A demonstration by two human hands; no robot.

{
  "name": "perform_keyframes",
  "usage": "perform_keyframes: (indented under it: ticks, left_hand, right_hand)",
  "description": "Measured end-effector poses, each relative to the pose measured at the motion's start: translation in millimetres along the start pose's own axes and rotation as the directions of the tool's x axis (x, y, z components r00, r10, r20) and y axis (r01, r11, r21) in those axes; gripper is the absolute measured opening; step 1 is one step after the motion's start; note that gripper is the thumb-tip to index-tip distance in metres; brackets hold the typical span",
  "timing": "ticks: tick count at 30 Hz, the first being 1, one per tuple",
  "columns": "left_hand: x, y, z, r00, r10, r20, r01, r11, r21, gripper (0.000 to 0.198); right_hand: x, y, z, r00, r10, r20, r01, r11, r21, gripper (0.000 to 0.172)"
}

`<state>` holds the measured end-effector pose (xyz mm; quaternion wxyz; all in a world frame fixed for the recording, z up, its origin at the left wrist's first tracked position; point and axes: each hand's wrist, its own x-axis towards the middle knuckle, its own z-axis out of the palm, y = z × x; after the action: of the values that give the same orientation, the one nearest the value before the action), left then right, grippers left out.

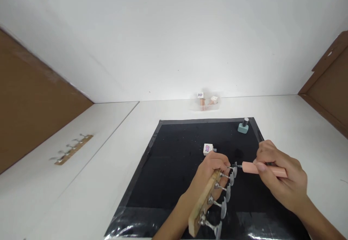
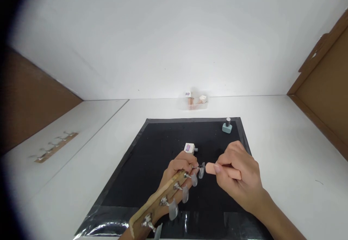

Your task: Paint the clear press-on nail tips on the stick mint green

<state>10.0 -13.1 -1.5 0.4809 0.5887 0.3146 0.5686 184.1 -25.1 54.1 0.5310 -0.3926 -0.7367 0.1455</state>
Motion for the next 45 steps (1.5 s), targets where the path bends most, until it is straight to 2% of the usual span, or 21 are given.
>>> perform_keyframes:
  ticks: [2,5,7,11,14,18,21,24,33,40,45]
  left_hand:
    - [-0.8,-3.4,-2.5,1.000,-0.003,0.028,0.003,1.000,-0.008,0.024]
    - [-3.7,-10.1,-6.7,0.995,-0.092,0.023,0.093,0.993,-0.065,0.019]
    - [-5.0,-11.9,-8.2,0.991,-0.134,0.016,0.135,0.987,-0.082,0.017]
    - [-3.8,-8.6,-6.3,0.998,-0.041,0.052,0.040,0.999,0.019,0.017]
    - [-1.6,-5.6,-3.6,0.994,0.072,0.082,-0.080,0.992,0.099,0.020]
    - [-0.9,-2.4,-2.7,0.984,0.160,0.080,-0.169,0.979,0.115,0.022]
    - [-1.9,3.1,-3.4,0.988,0.098,0.116,-0.106,0.993,0.061,0.025]
    - [-3.1,7.0,-4.0,0.993,0.005,0.122,-0.007,1.000,0.019,0.026]
    - [-3.9,-2.2,-8.9,0.982,0.012,0.188,-0.018,0.999,0.032,0.024]
    - [-5.8,-5.6,-10.6,0.971,-0.015,0.237,0.014,1.000,0.004,0.027]
    - [-6.2,-8.6,-10.8,0.965,-0.037,0.259,0.031,0.999,0.028,0.021]
  right_hand:
    - [2.3,-1.2,-1.0,0.999,-0.015,0.030,0.014,1.000,0.025,0.019]
    - [5.9,-3.2,-1.3,0.993,-0.044,0.109,0.041,0.999,0.030,0.020]
    - [6.8,-3.6,-0.9,0.991,-0.060,0.122,0.060,0.998,0.004,0.021]
    - [2.0,-0.9,-1.0,0.998,-0.037,0.055,0.039,0.999,-0.031,0.020]
    - [-2.6,1.8,-3.3,0.999,0.035,0.008,-0.036,0.999,0.037,0.018]
    - [-0.6,4.2,-7.6,0.972,0.234,0.025,-0.235,0.956,0.176,0.009]
    - [2.9,6.7,-8.3,0.942,0.317,0.113,-0.335,0.913,0.234,0.014]
    - [2.7,9.0,-6.3,0.928,0.319,0.193,-0.364,0.886,0.287,0.016]
    - [4.1,6.2,-4.4,0.943,0.178,0.281,-0.251,0.935,0.250,0.013]
    - [2.7,6.3,-6.1,0.973,0.098,0.209,-0.136,0.975,0.177,0.010]
    - [4.2,6.2,-5.7,0.962,0.043,0.269,-0.105,0.969,0.222,0.014]
